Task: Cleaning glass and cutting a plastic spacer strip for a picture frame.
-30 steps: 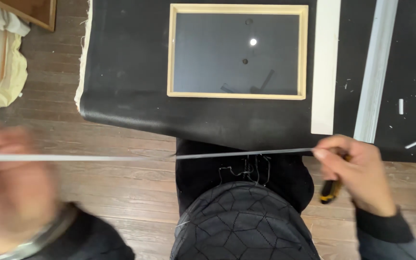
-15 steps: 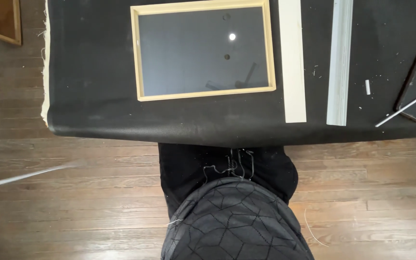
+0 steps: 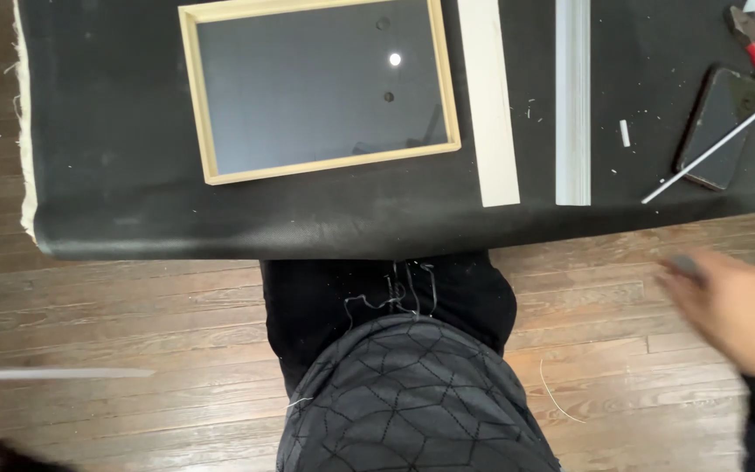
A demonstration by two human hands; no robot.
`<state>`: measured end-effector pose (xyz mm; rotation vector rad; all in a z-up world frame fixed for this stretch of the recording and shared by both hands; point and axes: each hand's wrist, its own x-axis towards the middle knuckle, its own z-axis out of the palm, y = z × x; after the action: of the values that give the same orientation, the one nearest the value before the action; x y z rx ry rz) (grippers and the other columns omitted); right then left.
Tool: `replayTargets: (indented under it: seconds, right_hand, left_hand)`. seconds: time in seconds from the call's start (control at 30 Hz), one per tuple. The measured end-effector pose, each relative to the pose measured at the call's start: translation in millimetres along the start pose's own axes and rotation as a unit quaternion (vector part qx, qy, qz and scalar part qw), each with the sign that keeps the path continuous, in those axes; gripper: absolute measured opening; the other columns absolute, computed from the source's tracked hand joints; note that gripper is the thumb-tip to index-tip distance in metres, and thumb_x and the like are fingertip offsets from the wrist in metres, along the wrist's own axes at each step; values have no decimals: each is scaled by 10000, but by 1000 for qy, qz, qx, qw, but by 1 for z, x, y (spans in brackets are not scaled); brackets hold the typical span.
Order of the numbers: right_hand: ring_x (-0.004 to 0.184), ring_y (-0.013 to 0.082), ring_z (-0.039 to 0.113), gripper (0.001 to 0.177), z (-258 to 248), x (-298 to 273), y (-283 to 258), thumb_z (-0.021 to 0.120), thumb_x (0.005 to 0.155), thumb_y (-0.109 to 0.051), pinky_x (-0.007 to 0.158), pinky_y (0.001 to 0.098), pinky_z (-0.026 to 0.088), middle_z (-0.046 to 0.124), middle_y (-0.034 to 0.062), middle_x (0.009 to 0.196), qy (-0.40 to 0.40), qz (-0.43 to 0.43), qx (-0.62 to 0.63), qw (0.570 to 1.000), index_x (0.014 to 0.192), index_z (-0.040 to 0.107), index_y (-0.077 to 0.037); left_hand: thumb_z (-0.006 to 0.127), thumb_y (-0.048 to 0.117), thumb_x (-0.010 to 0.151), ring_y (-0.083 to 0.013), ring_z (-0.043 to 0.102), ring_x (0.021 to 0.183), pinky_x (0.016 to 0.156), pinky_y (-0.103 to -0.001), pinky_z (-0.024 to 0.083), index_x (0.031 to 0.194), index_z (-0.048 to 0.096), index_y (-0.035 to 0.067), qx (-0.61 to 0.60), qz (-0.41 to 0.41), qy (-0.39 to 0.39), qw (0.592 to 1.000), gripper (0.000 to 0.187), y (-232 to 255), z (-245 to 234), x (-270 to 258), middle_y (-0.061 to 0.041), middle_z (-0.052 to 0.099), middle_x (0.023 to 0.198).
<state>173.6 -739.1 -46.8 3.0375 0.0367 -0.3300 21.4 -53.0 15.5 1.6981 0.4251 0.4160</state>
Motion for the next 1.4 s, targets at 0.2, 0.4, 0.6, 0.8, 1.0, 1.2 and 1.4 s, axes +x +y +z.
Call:
replayTargets:
  seconds: [0.2, 0.4, 0.6, 0.8, 1.0, 1.2, 1.4]
  right_hand:
    - [573, 113, 619, 210, -83, 2, -203, 844, 813, -229, 544, 277, 500, 699, 31, 725, 57, -243, 275, 929, 865, 728, -62]
    - [606, 17, 499, 209, -64, 6, -273, 846, 813, -74, 544, 195, 418, 615, -25, 659, 6, -172, 546, 820, 802, 640, -44]
    - [583, 13, 507, 245, -63, -4, -305, 877, 782, -56, 521, 197, 420, 603, -28, 634, -8, -202, 552, 809, 768, 633, -39]
    - [559, 32, 544, 242, -67, -5, -300, 895, 755, -111, 510, 206, 448, 623, -21, 618, -14, -209, 522, 827, 777, 662, -48]
    - [601, 76, 617, 243, -44, 14, -186, 856, 852, -202, 543, 249, 506, 660, 0, 719, 103, -156, 326, 927, 991, 720, -55]
    - [531, 237, 601, 314, -19, 19, -110, 793, 1070, -219, 459, 399, 463, 681, 141, 768, 86, 22, 299, 950, 1244, 637, -9]
    - [645, 226, 642, 371, -38, 2, -116, 781, 1045, -203, 571, 369, 507, 701, 166, 850, 99, 10, 297, 950, 1315, 624, -2]
  left_hand:
    - [741, 8, 948, -123, 655, 697, 595, -246, 495, 1111, 731, 11, 59, -16, 19, 998, 163, 30, 93, -32, -117, 759, 941]
    - [836, 169, 826, -89, 709, 635, 558, -238, 571, 1004, 769, 94, 144, 31, -158, 976, 204, 50, 164, -32, -7, 769, 840]
    - [806, 128, 846, -220, 696, 715, 634, -313, 561, 1188, 697, 49, 142, 123, -191, 963, 368, 60, 184, -21, -78, 669, 868]
    - [767, 59, 902, -230, 724, 776, 669, -313, 577, 964, 723, 41, 105, 137, -195, 966, 78, 42, 185, -18, -64, 710, 918]
    - [762, 43, 869, -241, 707, 670, 582, -332, 547, 905, 715, 29, 173, 128, -182, 960, 62, 18, 163, -15, -63, 706, 876]
    - [742, 55, 854, -282, 694, 659, 547, -358, 537, 902, 710, 48, 275, 108, -208, 932, 58, -2, 147, -14, -65, 683, 860]
    - [684, -32, 826, -280, 717, 705, 588, -371, 572, 1059, 703, 87, 363, 136, -199, 900, 262, -5, 140, -13, -47, 726, 993]
